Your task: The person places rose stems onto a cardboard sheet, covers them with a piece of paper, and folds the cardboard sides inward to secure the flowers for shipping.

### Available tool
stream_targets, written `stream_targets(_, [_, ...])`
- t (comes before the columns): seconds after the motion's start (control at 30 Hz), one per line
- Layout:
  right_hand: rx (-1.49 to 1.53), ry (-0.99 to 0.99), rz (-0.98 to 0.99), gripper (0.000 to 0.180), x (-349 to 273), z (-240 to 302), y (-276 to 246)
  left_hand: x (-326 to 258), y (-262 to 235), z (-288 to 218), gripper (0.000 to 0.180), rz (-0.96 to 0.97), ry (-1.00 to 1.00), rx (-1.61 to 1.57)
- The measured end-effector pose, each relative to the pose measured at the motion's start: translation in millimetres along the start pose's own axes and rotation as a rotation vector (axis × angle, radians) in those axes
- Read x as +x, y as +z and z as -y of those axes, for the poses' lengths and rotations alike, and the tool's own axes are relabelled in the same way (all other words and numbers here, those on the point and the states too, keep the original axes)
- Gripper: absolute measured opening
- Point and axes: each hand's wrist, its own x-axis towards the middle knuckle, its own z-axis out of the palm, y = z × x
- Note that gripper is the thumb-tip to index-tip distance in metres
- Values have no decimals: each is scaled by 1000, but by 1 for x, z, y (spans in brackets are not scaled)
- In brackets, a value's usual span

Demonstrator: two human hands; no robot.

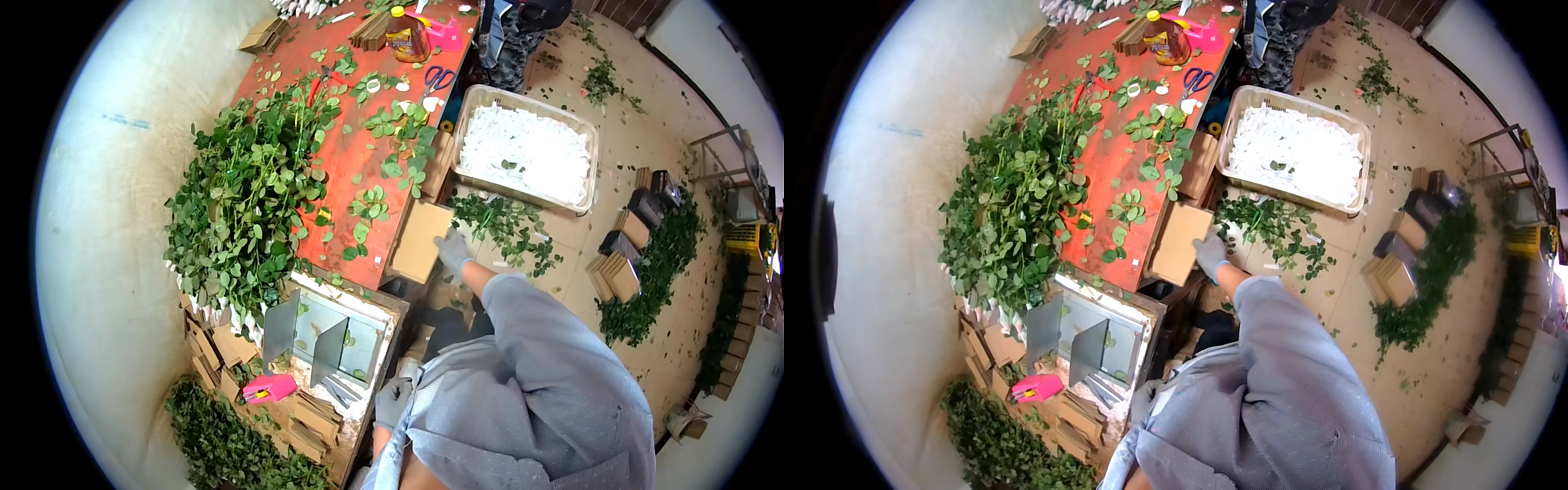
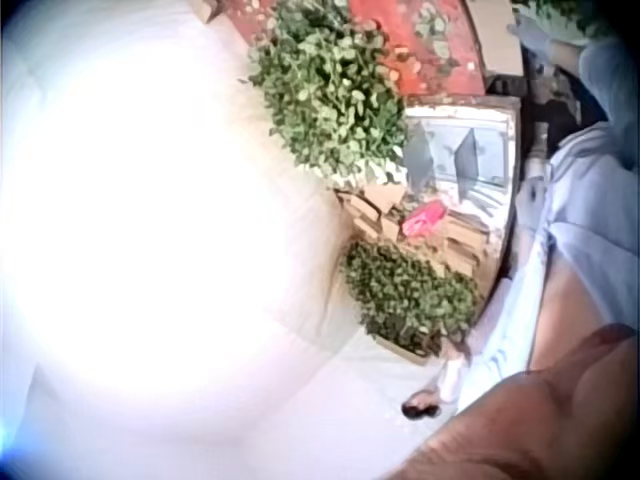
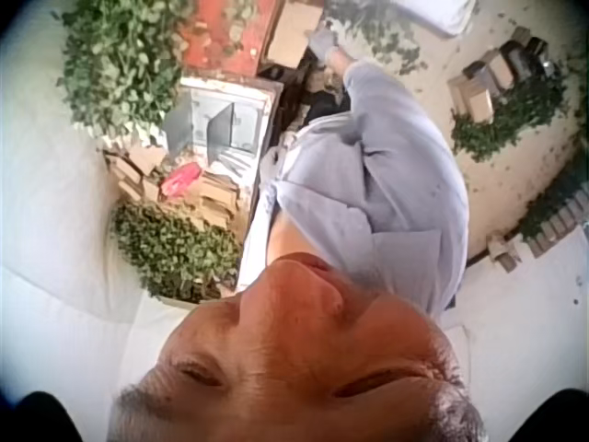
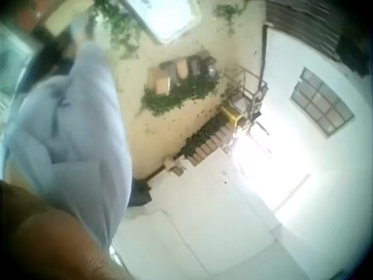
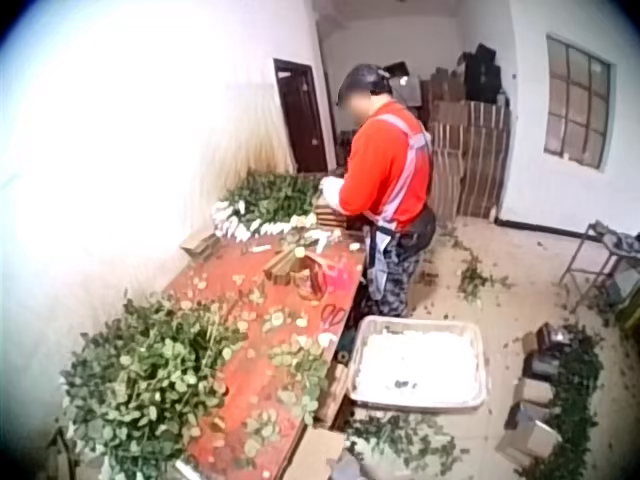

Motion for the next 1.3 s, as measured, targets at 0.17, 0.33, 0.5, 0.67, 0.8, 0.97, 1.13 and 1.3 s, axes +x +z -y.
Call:
stream_targets(0.17, [-263,-15,-232,27,-20,29,-156,14,-9,-27,29,57,42,50])
stream_targets(0.33, [-453,-384,-550,27,-33,61,-307,33,-7,-57,29,129,128,64])
stream_targets(0.5, [-634,-618,-505,22,-117,241,-343,75,4,-109,28,118,418,218])
stream_targets(0.67, [-980,-1127,-235,21,-199,373,-338,100,5,-189,47,-146,712,287])
stream_targets(0.8, [-882,-1194,23,25,-238,447,-323,92,-1,-235,96,-322,972,437])
stream_targets(0.97, [-486,-1501,399,47,-191,486,-366,86,10,-215,78,-159,906,304])
stream_targets(1.13, [-188,-1519,375,52,-98,512,-328,54,-4,-178,42,-252,476,130])
stream_targets(1.3, [-307,-1510,615,34,-142,524,-101,36,-12,-153,37,-534,380,-522])
